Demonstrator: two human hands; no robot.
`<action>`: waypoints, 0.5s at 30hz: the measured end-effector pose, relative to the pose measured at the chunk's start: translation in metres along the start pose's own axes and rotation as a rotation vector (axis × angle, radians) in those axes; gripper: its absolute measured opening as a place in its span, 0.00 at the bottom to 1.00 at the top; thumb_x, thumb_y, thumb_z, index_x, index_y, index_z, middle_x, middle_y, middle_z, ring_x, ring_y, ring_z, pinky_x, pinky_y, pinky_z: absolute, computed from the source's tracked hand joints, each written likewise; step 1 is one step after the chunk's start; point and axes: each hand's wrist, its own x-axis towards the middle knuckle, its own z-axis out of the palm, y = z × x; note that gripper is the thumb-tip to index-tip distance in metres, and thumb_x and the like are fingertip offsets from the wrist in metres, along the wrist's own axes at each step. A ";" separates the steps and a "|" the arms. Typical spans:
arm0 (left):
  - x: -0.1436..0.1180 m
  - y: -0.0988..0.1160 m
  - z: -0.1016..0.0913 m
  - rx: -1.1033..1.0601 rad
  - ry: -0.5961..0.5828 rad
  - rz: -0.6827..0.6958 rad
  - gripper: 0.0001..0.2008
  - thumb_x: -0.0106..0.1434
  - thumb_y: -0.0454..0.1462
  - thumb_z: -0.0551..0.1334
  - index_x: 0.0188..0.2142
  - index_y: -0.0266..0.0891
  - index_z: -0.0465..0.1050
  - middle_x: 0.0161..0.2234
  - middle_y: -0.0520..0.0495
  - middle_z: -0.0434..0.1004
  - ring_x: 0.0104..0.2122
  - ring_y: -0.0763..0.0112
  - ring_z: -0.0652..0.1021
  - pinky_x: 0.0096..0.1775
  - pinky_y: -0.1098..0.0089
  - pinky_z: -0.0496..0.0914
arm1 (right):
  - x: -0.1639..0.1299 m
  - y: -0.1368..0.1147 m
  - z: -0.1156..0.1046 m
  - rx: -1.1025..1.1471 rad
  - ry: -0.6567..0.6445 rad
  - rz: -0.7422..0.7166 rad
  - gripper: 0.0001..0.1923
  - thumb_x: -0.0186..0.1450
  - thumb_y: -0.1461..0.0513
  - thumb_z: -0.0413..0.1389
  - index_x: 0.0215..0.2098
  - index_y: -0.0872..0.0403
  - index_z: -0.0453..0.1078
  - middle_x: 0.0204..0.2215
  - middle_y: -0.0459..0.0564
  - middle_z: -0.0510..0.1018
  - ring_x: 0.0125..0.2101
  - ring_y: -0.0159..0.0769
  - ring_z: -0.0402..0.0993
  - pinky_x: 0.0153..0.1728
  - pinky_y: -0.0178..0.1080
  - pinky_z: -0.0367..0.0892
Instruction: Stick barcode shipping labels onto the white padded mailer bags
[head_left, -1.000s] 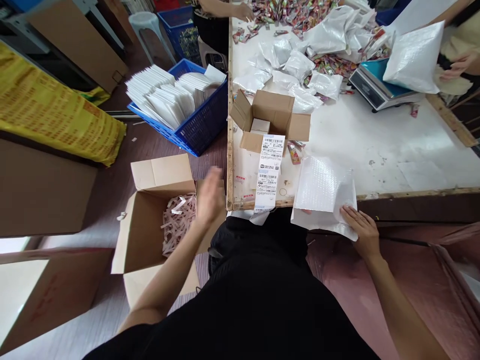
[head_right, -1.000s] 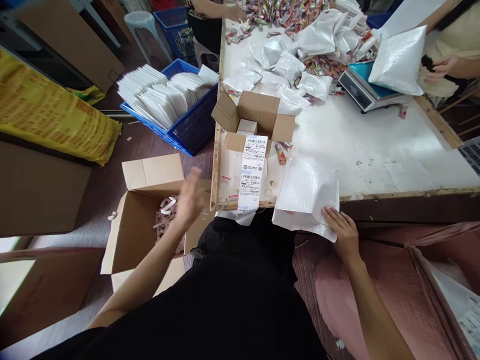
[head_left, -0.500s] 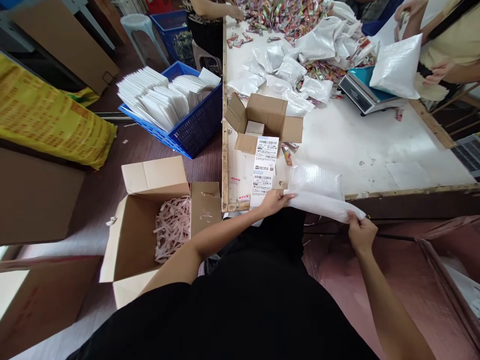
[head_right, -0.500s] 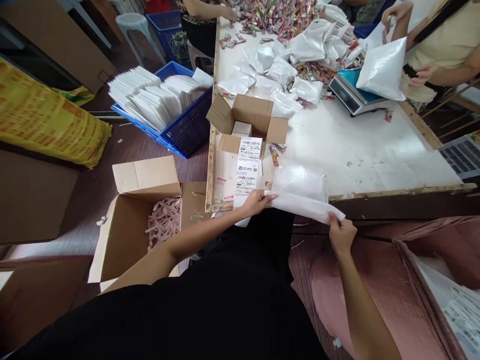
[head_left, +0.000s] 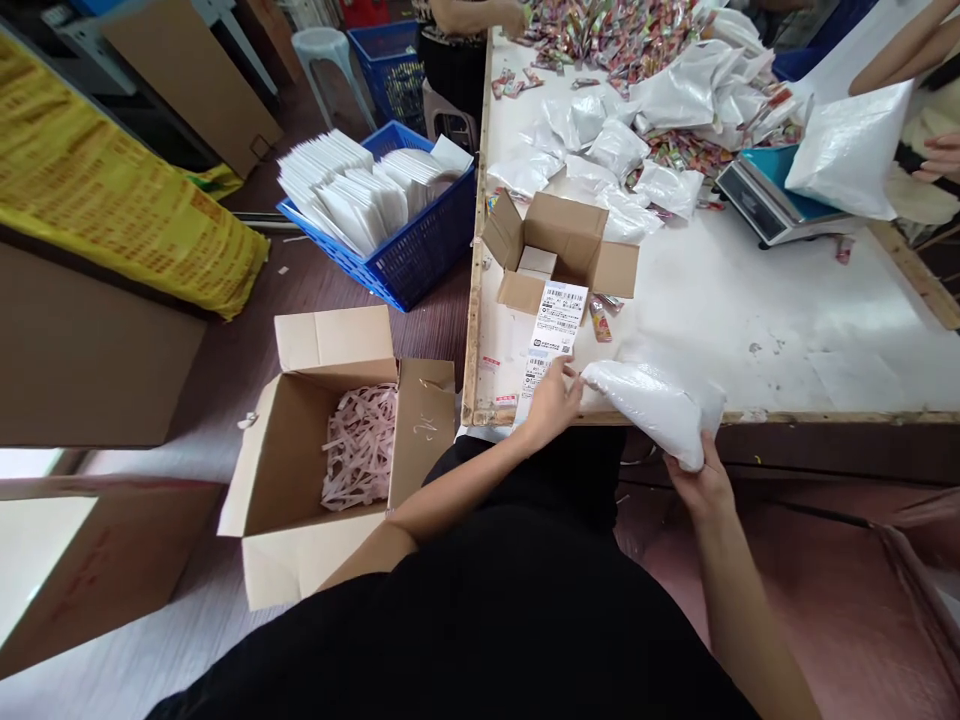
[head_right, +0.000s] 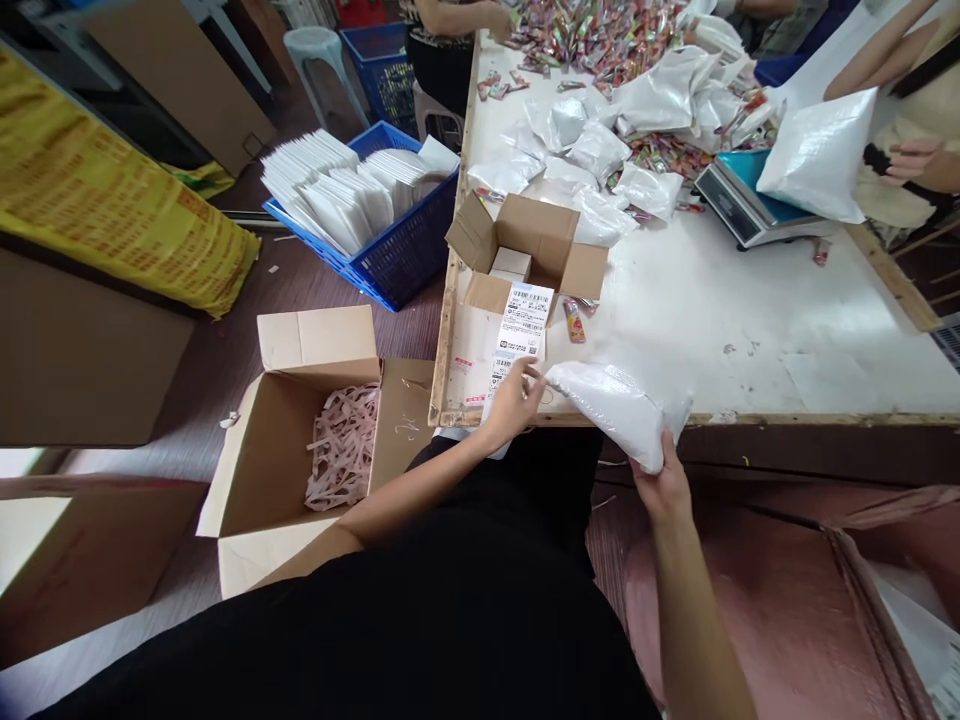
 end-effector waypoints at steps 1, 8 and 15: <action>0.001 -0.002 -0.011 0.052 0.126 0.055 0.25 0.62 0.37 0.63 0.58 0.36 0.63 0.52 0.35 0.74 0.47 0.59 0.77 0.51 0.59 0.69 | -0.007 0.005 0.012 0.052 0.033 -0.070 0.29 0.64 0.40 0.53 0.55 0.48 0.69 0.51 0.52 0.78 0.44 0.40 0.76 0.33 0.39 0.74; 0.019 -0.015 -0.079 -0.221 0.021 -0.127 0.15 0.58 0.46 0.69 0.32 0.35 0.75 0.30 0.45 0.78 0.33 0.63 0.77 0.36 0.66 0.70 | -0.081 0.039 0.093 -0.036 -0.163 -0.044 0.23 0.64 0.42 0.55 0.41 0.51 0.72 0.32 0.51 0.80 0.30 0.39 0.78 0.27 0.41 0.74; 0.008 0.024 -0.082 -0.693 0.000 -0.064 0.19 0.53 0.47 0.73 0.35 0.34 0.77 0.32 0.47 0.81 0.30 0.72 0.77 0.34 0.71 0.70 | -0.105 -0.043 0.143 -0.415 -0.403 -0.509 0.30 0.64 0.53 0.62 0.61 0.51 0.62 0.50 0.57 0.78 0.47 0.43 0.77 0.47 0.48 0.73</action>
